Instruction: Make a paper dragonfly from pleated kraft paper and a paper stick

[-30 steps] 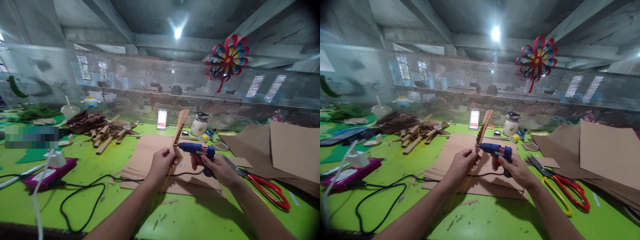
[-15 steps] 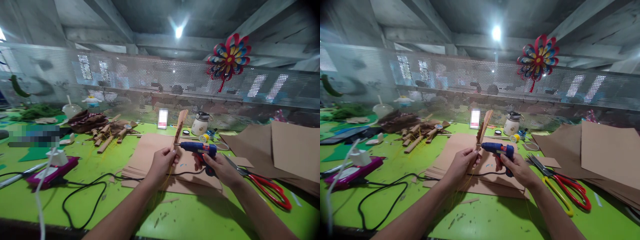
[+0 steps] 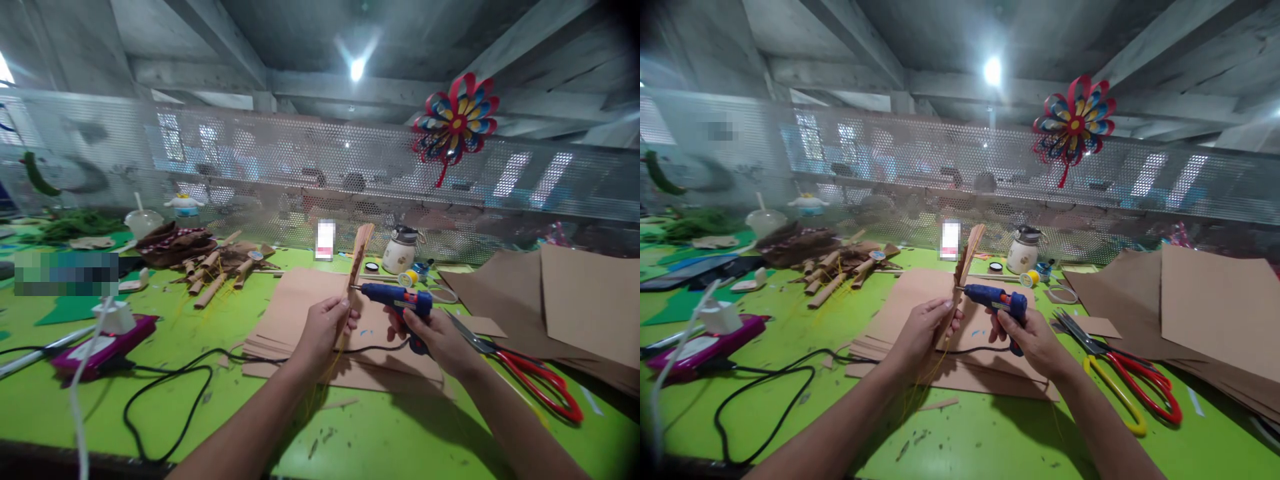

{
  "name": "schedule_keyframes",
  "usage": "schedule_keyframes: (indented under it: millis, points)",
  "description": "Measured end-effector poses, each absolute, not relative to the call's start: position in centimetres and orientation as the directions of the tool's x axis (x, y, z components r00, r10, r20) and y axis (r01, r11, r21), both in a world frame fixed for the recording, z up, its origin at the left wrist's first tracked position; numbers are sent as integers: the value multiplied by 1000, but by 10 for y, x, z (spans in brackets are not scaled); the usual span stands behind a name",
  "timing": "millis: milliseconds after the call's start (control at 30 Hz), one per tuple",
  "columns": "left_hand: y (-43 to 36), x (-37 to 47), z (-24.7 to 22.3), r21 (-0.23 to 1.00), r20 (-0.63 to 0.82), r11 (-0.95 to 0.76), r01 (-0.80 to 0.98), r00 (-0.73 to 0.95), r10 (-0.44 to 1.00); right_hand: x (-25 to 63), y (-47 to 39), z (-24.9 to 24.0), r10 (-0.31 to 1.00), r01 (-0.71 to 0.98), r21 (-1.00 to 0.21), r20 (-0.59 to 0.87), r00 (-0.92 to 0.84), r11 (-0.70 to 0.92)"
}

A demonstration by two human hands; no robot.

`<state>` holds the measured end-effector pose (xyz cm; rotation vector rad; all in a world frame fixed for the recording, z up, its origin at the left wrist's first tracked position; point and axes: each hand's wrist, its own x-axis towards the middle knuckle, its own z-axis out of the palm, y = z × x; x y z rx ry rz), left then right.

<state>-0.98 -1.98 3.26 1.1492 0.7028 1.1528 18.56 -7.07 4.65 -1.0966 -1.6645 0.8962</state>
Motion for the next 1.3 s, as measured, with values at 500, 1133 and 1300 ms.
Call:
schedule_keyframes:
  millis: [500,1133,1300]
  points:
    - [-18,-10,29,945,125,-19,-328,304,944,189,-71,42,948,394,-862,278,-156,318]
    - [-16,-10,26,954,123,-29,-299,303,945,191,-72,41,956,370,-882,263,-128,292]
    - [-17,-11,30,952,127,-43,-302,267,955,190,-72,41,957,373,-882,250,-149,289]
